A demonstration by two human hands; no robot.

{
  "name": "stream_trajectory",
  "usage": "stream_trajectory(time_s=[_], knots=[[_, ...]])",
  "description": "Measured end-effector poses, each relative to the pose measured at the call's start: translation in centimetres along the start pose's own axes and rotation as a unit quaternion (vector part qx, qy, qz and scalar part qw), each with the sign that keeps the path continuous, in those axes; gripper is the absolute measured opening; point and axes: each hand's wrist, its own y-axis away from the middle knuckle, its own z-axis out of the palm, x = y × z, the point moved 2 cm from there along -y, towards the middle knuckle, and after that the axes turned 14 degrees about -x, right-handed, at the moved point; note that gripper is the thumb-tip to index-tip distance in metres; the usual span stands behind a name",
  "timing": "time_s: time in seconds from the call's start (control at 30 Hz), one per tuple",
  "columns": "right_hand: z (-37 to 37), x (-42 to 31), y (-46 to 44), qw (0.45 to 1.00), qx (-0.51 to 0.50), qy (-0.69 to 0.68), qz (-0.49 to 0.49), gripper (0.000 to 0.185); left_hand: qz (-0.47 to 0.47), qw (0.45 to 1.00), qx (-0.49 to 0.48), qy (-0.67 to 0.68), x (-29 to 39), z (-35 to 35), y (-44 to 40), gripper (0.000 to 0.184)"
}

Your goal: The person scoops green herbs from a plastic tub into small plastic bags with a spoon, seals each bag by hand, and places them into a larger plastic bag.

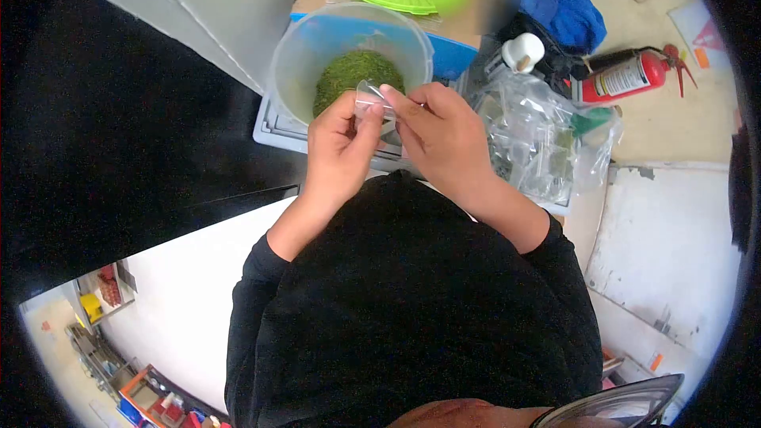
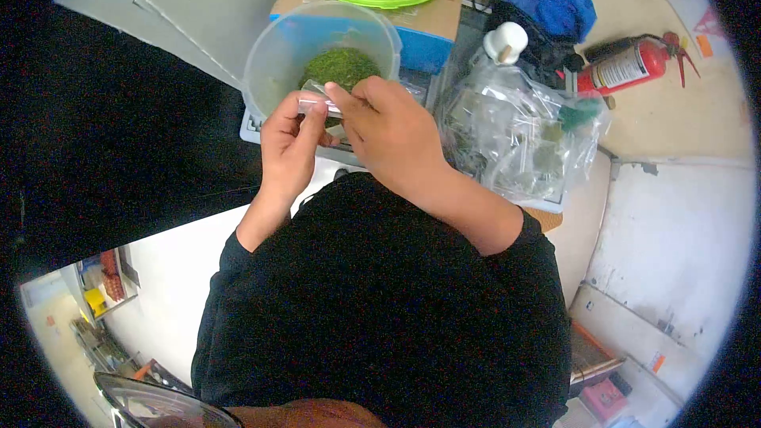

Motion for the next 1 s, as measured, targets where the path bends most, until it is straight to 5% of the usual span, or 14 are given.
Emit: stream_trajectory(time_s=[0.2, 0.3, 0.4, 0.6, 0.7, 0.83, 0.93, 1.0], knots=[[0.1, -0.8, -2.9, 0.990, 0.020, -0.120, -0.074, 0.030, 0.032, 0.999, -0.034, 0.022, 0.0, -4.4, 0.8, 0.009], [0.8, -1.6, -3.8, 0.956, -0.118, -0.270, 0.012, 0.023, 0.023, 0.996, -0.080, 0.015, 0.6, -5.6, 0.5, 0.010], [1.0, -2.2, -5.0, 0.967, -0.092, -0.236, 0.005, 0.015, -0.006, 0.993, -0.089, 0.081, 1.4, -6.5, 0.2, 0.014], [1.6, -1.9, -7.2, 0.996, -0.044, -0.069, 0.020, 0.007, -0.050, 0.986, -0.113, -0.111, 1.2, -8.0, -0.3, 0.013], [0.6, -2.8, -7.8, 0.992, -0.099, 0.002, -0.074, 0.014, -0.019, 0.988, -0.084, -0.131, 0.7, -10.1, -1.0, 0.020], [0.1, -3.5, -8.8, 0.935, -0.238, 0.107, -0.242, 0.015, -0.126, 0.944, -0.112, -0.285, 3.3, -12.9, -2.5, 0.009], [-0.8, -3.6, -10.7, 0.929, -0.245, 0.046, -0.272, 0.015, -0.008, 0.981, -0.113, -0.157, 3.1, -13.3, -3.6, 0.016], [-0.6, -3.0, -11.6, 0.932, -0.235, -0.021, -0.276, 0.014, 0.024, 0.976, -0.212, -0.047, 3.4, -13.1, -3.5, 0.042]])
